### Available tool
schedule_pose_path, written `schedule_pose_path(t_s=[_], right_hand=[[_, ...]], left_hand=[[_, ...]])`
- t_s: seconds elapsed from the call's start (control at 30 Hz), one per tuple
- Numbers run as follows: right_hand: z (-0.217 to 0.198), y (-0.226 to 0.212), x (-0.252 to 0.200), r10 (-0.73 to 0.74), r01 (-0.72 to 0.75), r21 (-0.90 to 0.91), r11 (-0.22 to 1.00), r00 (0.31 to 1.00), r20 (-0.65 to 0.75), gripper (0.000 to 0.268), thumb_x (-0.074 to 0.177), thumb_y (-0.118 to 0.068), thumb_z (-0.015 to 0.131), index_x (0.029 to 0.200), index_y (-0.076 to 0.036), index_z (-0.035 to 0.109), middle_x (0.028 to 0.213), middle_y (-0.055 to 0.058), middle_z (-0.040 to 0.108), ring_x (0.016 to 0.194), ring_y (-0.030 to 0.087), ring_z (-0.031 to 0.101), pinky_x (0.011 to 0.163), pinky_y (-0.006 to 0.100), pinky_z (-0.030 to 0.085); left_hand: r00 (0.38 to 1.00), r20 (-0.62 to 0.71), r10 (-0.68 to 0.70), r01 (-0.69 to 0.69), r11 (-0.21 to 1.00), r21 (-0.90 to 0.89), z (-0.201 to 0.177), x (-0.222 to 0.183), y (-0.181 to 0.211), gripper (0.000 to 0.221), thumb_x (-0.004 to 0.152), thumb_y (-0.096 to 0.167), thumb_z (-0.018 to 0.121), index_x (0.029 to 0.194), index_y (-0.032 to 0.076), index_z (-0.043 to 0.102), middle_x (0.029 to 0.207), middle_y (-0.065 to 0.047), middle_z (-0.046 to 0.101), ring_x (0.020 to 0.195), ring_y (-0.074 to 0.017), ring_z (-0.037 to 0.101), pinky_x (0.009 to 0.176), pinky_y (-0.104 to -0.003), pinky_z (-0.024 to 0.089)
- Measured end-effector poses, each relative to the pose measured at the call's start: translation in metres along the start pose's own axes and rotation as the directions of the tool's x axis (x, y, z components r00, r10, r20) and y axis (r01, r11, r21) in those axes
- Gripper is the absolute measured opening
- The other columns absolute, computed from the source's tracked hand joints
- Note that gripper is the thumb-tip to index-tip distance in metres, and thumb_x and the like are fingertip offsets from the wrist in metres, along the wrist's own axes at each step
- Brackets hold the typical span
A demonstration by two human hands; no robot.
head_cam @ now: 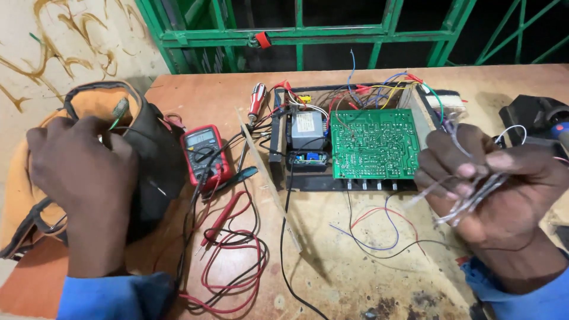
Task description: Testing electronic components with a multimeter and soldering wires to a main circuit board during a repair.
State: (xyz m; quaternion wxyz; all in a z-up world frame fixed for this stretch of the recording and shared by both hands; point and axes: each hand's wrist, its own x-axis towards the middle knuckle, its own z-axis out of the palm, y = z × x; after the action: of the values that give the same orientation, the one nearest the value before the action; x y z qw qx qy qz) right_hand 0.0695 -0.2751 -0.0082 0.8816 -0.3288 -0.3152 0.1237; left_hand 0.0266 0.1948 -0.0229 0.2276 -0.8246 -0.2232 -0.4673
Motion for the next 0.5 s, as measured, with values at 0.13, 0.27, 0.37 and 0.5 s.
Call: schedule_pose_path(t_s=[0.13,0.27,0.37,0.5], right_hand=[[-0.006,0.007,0.003,0.057,-0.057,0.109,0.992,0.998,0.008,0.015,0.080,-0.011,0.061,0.074,-0.002,0.050,0.075,0.010,0.052,0.065,0.021,0.045,0.053,0.029,0.042],[-0.014,0.017,0.003,0.107,-0.110,-0.060,0.992,0.993,-0.047,0.014,0.077,-0.014,0.060,0.074,-0.003,0.051,0.076,0.012,0.051,0.067,0.022,0.041,0.057,0.034,0.033],[-0.009,0.022,0.004,0.115,-0.121,-0.165,0.979,0.992,-0.043,0.013,0.076,-0.015,0.061,0.070,-0.005,0.055,0.070,0.010,0.057,0.065,0.019,0.049,0.053,0.030,0.040],[-0.013,0.030,0.003,0.093,-0.103,-0.254,0.962,0.994,-0.051,0.018,0.073,-0.017,0.063,0.070,-0.004,0.051,0.072,0.014,0.055,0.060,0.021,0.045,0.053,0.035,0.035]], left_hand=[[0.979,-0.157,0.129,-0.174,0.932,-0.317,-0.066,0.001,0.044,0.020,0.095,0.007,0.067,0.112,0.005,0.077,0.113,-0.021,0.065,0.104,-0.0394,0.056,0.082,-0.048,0.047],[0.876,-0.182,0.446,-0.355,0.342,-0.870,-0.129,-0.039,0.117,0.012,0.075,-0.010,0.052,0.074,-0.004,0.063,0.098,-0.023,0.072,0.093,-0.0411,0.066,0.077,-0.055,0.046],[0.790,-0.239,0.564,-0.343,0.083,-0.936,-0.158,-0.074,0.146,0.025,0.094,0.022,0.067,0.112,0.005,0.065,0.106,-0.015,0.069,0.099,-0.0299,0.064,0.101,-0.052,0.047],[0.711,-0.256,0.655,-0.472,0.174,-0.864,-0.111,-0.089,0.150,0.021,0.098,0.027,0.064,0.109,0.009,0.068,0.100,-0.007,0.068,0.095,-0.0289,0.059,0.102,-0.048,0.043]])
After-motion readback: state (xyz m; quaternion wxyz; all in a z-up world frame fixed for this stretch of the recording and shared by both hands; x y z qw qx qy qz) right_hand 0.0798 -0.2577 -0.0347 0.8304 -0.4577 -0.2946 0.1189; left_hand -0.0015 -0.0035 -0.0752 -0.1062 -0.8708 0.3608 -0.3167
